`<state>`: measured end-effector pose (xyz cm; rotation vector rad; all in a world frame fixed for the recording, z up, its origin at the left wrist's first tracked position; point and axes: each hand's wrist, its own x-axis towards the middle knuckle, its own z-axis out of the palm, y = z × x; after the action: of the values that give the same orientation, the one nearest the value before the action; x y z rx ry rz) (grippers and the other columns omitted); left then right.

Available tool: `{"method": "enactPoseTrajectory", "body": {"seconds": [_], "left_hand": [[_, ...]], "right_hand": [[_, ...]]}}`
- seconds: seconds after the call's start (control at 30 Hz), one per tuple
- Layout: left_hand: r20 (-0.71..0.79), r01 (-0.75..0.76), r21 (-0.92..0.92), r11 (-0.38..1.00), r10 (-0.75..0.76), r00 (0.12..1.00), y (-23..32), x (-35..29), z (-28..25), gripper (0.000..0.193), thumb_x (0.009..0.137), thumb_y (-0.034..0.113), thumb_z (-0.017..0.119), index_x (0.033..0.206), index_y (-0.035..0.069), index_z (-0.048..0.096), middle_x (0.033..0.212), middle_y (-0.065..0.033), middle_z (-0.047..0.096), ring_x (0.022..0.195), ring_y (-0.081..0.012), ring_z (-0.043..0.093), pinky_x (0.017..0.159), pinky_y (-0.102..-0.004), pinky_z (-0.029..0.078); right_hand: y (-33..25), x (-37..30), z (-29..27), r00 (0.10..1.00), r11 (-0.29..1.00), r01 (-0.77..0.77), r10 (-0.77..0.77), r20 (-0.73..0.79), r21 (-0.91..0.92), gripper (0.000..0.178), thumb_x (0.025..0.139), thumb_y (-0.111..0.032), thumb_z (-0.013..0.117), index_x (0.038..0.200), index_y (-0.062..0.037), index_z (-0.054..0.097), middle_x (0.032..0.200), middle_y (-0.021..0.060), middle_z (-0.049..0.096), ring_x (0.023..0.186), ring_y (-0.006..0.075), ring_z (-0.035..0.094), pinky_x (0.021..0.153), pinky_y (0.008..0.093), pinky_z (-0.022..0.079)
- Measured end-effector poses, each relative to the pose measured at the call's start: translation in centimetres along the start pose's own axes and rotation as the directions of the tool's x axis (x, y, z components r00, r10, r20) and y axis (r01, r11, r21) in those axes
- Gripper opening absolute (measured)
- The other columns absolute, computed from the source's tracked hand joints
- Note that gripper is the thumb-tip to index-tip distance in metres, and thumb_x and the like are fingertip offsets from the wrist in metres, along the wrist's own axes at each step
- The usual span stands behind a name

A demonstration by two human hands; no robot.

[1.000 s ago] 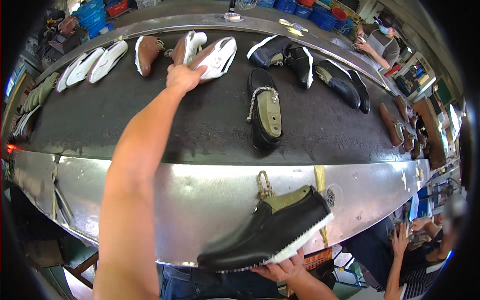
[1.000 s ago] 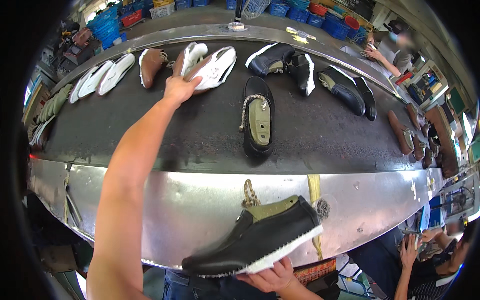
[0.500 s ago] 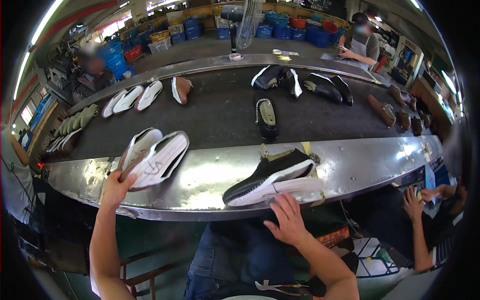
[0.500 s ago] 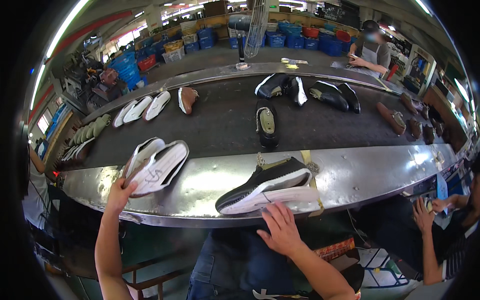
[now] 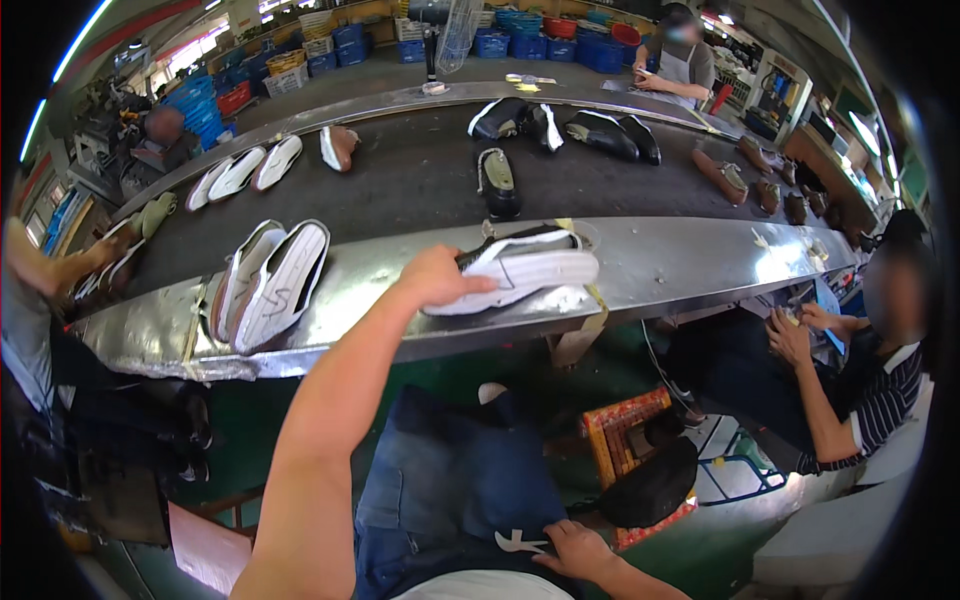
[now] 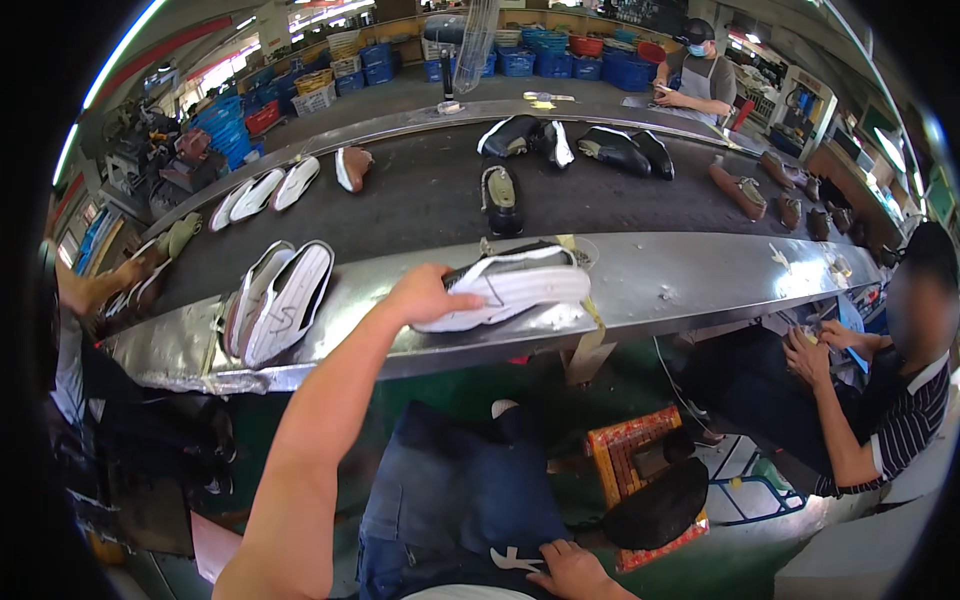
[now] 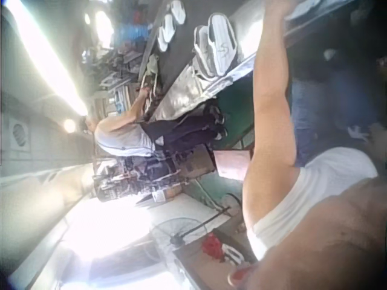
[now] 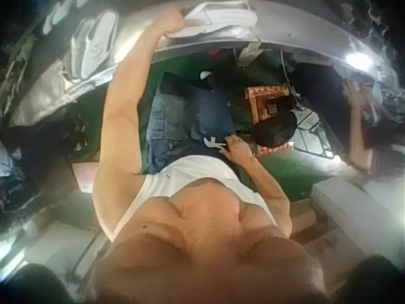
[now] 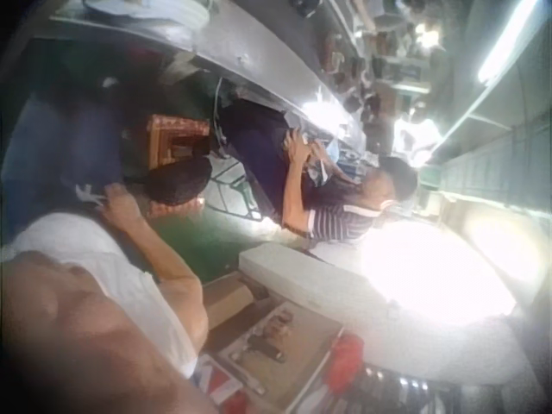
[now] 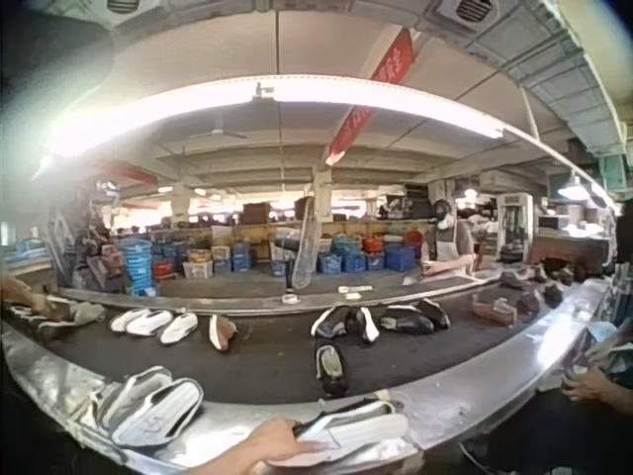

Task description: Manual lasting of shoe uppers to the insole and mold using pincers and hammers.

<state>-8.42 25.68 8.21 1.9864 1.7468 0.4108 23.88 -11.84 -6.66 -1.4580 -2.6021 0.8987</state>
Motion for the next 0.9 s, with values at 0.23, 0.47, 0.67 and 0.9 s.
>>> {"method": "enactPoseTrajectory", "body": {"seconds": [0.23, 0.47, 0.67, 0.9], "left_hand": [[-0.063, -0.017, -0.196, 0.980, 0.005, 0.998, -3.3, -17.8, 3.1, 0.077, 0.073, 0.059, 0.082, 0.117, -0.003, 0.071, 0.101, -0.0241, 0.074, 0.092, -0.0364, 0.073, 0.084, -0.0438, 0.056], [0.447, 0.311, -0.238, 0.920, -0.181, 0.876, -5.4, -40.0, 12.7, 0.085, 0.080, 0.051, 0.080, 0.141, -0.003, 0.054, 0.117, -0.0251, 0.071, 0.111, -0.0334, 0.069, 0.099, -0.0390, 0.052], [0.385, -0.106, -0.075, 0.992, 0.127, 0.914, -4.2, -39.3, 16.2, 0.094, 0.083, 0.050, 0.072, 0.147, -0.011, 0.039, 0.153, -0.0356, 0.037, 0.138, -0.0468, 0.045, 0.114, -0.0463, 0.040], [0.622, -0.284, 0.157, 0.946, 0.128, 0.772, 3.5, -28.6, 19.5, 0.098, 0.079, 0.062, 0.074, 0.139, -0.010, 0.048, 0.129, -0.0285, 0.062, 0.117, -0.0430, 0.062, 0.099, -0.0470, 0.050]], "right_hand": [[2.7, -2.5, 2.9, 0.898, 0.818, -0.435, 0.362, 0.251, 0.377, 0.074, 0.072, -0.044, 0.089, 0.122, 0.0023, 0.060, 0.115, 0.0219, 0.069, 0.104, 0.0310, 0.071, 0.089, 0.0402, 0.056], [6.2, -3.5, 6.4, 0.785, 0.096, -0.402, 0.547, 0.290, 0.911, 0.035, 0.081, -0.011, 0.080, 0.108, -0.0055, 0.059, 0.078, 0.0023, 0.061, 0.064, 0.0133, 0.058, 0.057, 0.0291, 0.049], [6.5, -2.8, 4.9, 0.831, 0.082, -0.347, 0.489, 0.266, 0.934, 0.022, 0.086, -0.014, 0.075, 0.101, -0.0098, 0.060, 0.076, -0.0021, 0.058, 0.063, 0.0093, 0.054, 0.056, 0.0270, 0.045], [8.5, -5.7, 4.1, 0.817, -0.135, -0.212, 0.520, 0.252, 0.968, 0.027, 0.088, -0.012, 0.073, 0.108, -0.0041, 0.056, 0.081, 0.0009, 0.057, 0.070, 0.0100, 0.054, 0.062, 0.0256, 0.044]]}}
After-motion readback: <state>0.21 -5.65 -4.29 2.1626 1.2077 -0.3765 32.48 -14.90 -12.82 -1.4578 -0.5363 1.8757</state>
